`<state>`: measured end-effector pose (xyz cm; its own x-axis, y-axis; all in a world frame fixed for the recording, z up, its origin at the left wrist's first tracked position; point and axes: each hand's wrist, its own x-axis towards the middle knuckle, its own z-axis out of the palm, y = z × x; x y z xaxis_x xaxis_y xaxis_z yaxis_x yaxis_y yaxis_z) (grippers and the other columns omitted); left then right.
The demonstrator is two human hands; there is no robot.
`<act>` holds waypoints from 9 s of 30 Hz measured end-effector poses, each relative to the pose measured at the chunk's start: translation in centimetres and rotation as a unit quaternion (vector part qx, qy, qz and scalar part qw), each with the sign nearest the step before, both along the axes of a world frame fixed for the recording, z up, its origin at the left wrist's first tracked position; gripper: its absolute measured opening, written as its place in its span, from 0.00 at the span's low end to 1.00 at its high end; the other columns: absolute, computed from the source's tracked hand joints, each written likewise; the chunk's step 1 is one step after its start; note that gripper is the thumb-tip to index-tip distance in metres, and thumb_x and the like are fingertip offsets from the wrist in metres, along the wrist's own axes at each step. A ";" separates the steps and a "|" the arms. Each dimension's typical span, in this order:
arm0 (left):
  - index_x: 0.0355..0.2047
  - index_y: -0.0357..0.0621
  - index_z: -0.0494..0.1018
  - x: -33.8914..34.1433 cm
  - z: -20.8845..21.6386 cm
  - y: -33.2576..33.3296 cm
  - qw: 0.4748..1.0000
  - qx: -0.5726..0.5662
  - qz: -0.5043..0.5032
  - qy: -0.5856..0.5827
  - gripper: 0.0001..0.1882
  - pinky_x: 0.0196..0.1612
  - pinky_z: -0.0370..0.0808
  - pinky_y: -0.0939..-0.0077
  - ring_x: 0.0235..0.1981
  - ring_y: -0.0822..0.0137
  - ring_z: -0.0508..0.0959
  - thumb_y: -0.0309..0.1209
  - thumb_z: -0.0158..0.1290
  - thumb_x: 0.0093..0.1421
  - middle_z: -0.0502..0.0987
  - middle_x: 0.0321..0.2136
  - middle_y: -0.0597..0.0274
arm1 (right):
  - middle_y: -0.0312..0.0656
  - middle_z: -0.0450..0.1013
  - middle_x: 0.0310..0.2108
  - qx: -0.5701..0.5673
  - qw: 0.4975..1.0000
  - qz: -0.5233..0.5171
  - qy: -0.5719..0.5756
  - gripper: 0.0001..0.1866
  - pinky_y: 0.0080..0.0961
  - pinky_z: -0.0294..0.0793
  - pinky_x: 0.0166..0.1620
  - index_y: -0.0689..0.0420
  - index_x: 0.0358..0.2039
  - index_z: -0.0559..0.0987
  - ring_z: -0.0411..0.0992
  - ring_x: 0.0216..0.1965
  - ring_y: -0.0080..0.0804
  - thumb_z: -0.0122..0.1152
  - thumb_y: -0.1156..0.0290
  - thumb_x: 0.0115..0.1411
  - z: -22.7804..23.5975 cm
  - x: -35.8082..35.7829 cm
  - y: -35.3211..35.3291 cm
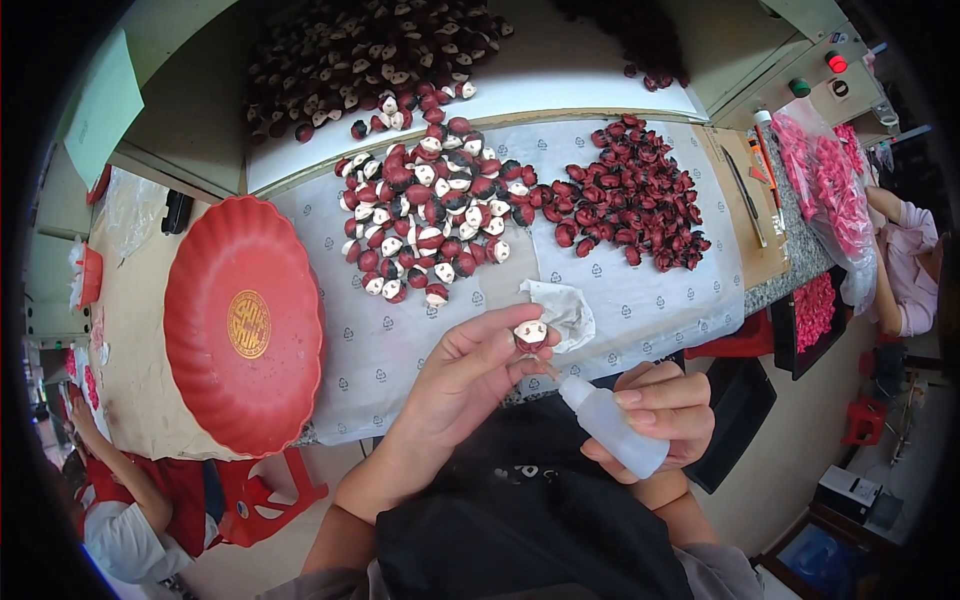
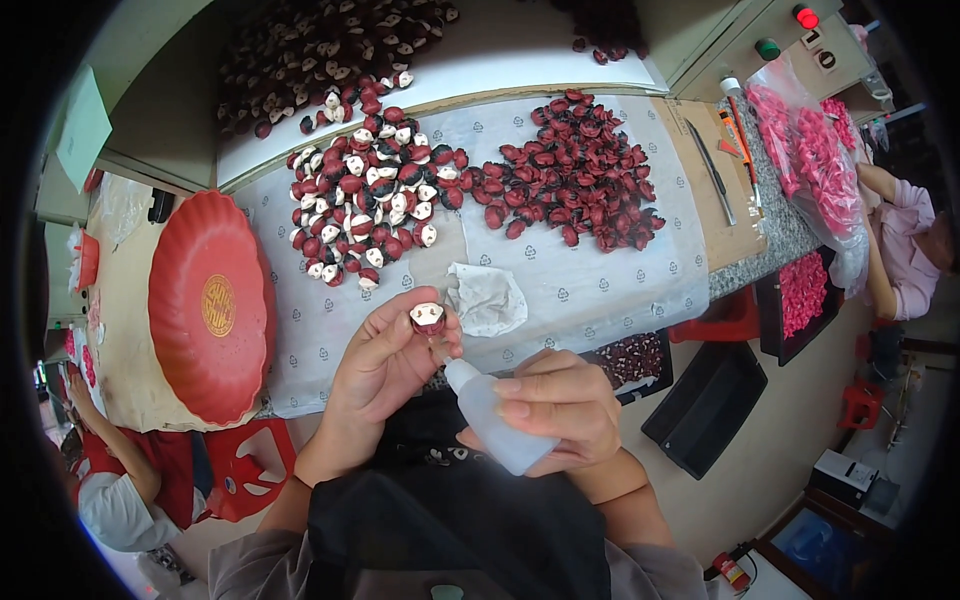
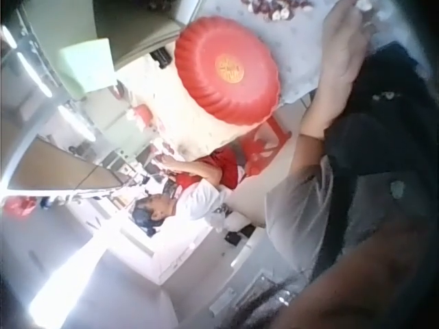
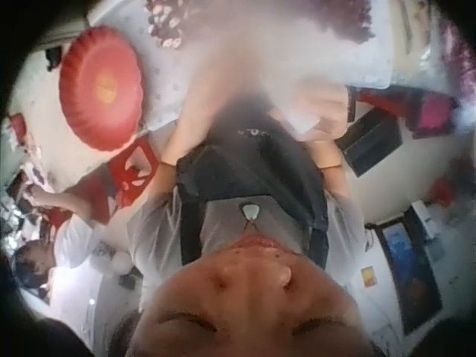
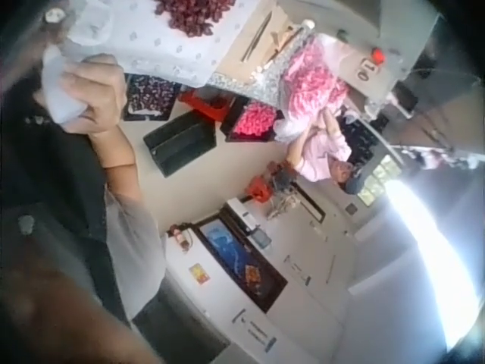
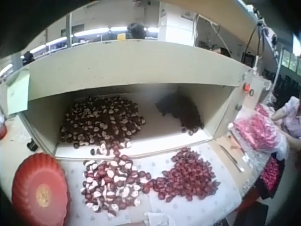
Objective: The person applies glue to small figurine parts with a glue applicator, then assembles the parts by hand on a workbench.
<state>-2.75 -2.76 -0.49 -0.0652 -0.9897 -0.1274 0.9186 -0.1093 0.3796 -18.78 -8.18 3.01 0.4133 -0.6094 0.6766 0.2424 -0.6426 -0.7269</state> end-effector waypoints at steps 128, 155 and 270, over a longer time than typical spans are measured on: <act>0.35 0.33 0.70 -1.9 1.2 0.1 0.937 0.039 0.205 -0.279 0.11 0.37 0.70 0.84 0.33 0.74 0.73 0.18 0.50 0.49 0.74 0.31 0.57 | 0.42 0.69 0.23 -0.165 0.967 -0.152 0.121 0.13 0.19 0.66 0.21 0.63 0.26 0.75 0.67 0.20 0.31 0.61 0.83 0.35 -1.9 3.9 -1.7; 0.29 0.36 0.72 -1.3 1.4 -0.1 0.688 -0.036 0.249 -0.680 0.11 0.24 0.70 0.79 0.23 0.65 0.74 0.20 0.55 0.42 0.74 0.24 0.56 | 0.42 0.68 0.22 0.427 0.893 0.077 0.121 0.04 0.17 0.67 0.27 0.65 0.22 0.74 0.67 0.22 0.24 0.57 0.84 0.43 -0.8 2.4 -3.0; 0.40 0.35 0.63 -2.1 0.5 1.5 0.956 -0.031 0.123 -0.263 0.12 0.43 0.63 0.81 0.38 0.73 0.68 0.25 0.44 0.55 0.68 0.35 0.61 | 0.39 0.69 0.31 0.469 0.861 0.177 0.089 0.07 0.15 0.63 0.37 0.62 0.28 0.72 0.65 0.30 0.19 0.57 0.80 0.46 -0.5 2.4 -2.3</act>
<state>-4.89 -1.23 0.05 0.2277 -0.9735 -0.0200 0.5939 0.1226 0.7952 -16.34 -10.48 2.55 0.7311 -0.6682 -0.1377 0.1333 0.3379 -0.9317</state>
